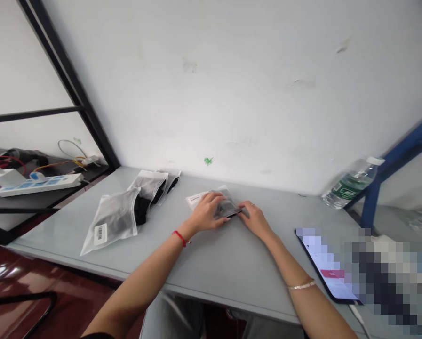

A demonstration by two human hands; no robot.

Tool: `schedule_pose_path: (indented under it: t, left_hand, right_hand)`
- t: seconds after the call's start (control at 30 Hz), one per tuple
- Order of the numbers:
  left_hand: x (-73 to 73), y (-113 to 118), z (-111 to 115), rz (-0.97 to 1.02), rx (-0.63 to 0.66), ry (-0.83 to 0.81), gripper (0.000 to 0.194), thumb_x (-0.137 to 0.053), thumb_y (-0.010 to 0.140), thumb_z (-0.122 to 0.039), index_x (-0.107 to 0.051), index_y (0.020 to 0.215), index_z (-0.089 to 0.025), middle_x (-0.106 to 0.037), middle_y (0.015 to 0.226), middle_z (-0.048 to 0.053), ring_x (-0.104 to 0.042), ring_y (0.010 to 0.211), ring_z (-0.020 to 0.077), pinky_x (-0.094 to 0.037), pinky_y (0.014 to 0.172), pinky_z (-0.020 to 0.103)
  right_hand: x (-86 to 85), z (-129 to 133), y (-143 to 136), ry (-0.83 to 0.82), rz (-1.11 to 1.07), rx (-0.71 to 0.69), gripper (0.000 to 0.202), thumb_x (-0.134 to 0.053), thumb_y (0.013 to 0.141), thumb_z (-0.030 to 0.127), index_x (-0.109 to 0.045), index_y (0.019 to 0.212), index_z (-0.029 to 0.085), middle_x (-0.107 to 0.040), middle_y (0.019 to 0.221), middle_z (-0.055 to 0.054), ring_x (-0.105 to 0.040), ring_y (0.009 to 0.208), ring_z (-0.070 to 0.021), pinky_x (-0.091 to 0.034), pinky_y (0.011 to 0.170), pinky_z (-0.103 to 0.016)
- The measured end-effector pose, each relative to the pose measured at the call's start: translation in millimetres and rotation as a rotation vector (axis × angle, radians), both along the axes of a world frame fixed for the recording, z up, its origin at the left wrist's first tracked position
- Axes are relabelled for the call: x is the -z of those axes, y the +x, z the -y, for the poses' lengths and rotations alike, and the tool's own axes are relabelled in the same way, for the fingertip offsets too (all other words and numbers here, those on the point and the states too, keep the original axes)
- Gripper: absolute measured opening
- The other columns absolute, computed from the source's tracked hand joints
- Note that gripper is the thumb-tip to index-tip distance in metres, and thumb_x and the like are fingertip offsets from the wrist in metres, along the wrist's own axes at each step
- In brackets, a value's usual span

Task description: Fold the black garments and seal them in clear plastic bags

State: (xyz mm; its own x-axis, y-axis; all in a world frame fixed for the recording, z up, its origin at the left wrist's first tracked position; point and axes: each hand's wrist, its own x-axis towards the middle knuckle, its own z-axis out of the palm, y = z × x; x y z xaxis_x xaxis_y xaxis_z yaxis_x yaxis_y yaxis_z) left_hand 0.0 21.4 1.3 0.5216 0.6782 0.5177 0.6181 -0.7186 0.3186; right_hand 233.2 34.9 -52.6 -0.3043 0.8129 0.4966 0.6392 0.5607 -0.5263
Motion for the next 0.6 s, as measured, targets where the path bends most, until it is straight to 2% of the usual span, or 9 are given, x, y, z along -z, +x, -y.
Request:
schedule_pose_path:
  t: [0.07,0.17,0.23,0.33,0.5,0.6]
  left_hand:
    - [1.9,1,2,-0.122,-0.005,-0.062,0.071,-0.07,0.076,-0.049,-0.047,0.137,-0.022,-0.045,0.145,0.015,-0.039,0.136,0.0326,-0.025,0.115,0.055]
    - [6.9,4,4,-0.292,-0.063,-0.151,0.063,-0.064,0.083,-0.043,-0.044,0.141,-0.026,-0.037,0.152,0.012,-0.027,0.143,0.0335,-0.013,0.115,0.063]
    - [11.0,6,3,-0.333,-0.137,-0.161,0.058,-0.06,0.086,-0.039,-0.044,0.141,-0.026,-0.035,0.154,0.011,-0.024,0.145,0.0332,-0.013,0.115,0.064]
    - [15.3,7,-1,-0.349,-0.272,-0.146,0.053,-0.053,0.09,-0.036,-0.044,0.142,-0.026,-0.034,0.155,0.01,-0.023,0.145,0.0342,-0.016,0.115,0.064]
    - [15.8,-8,-16,-0.36,-0.508,-0.146,0.05,-0.046,0.093,-0.032,-0.044,0.142,-0.021,-0.034,0.154,0.013,-0.024,0.144,0.0384,-0.017,0.112,0.068]
    - [16.2,-21,-26,-0.351,-0.576,-0.149,0.05,-0.045,0.093,-0.032,-0.044,0.142,-0.02,-0.034,0.154,0.014,-0.023,0.144,0.0379,-0.016,0.112,0.068]
  right_hand:
    - [1.4,2,-4,-0.015,0.011,-0.047,0.025,-0.05,0.087,0.021,-0.058,0.111,0.022,-0.067,0.112,-0.009,-0.063,0.108,-0.0237,-0.049,0.095,-0.043]
    - [4.0,6,-11,-0.036,0.062,-0.113,0.041,-0.051,0.089,0.024,-0.05,0.13,0.022,-0.056,0.136,-0.011,-0.048,0.131,-0.0249,-0.04,0.109,-0.047]
    - [6.0,10,-16,-0.052,0.094,-0.148,0.052,-0.051,0.09,0.029,-0.04,0.14,0.022,-0.046,0.146,-0.013,-0.037,0.139,-0.0255,-0.035,0.113,-0.05]
    - [7.8,15,-23,-0.087,0.131,-0.145,0.061,-0.048,0.093,0.035,-0.028,0.148,0.02,-0.037,0.152,-0.015,-0.032,0.142,-0.0254,-0.033,0.114,-0.05]
    - [5.9,20,-25,-0.15,0.258,-0.115,0.058,-0.04,0.096,0.04,-0.03,0.148,0.016,-0.038,0.152,-0.017,-0.031,0.142,-0.0264,-0.03,0.116,-0.05]
    - [3.5,22,-24,-0.177,0.314,-0.113,0.059,-0.034,0.097,0.044,-0.029,0.15,0.017,-0.033,0.155,-0.015,-0.027,0.144,-0.0252,-0.027,0.117,-0.05]
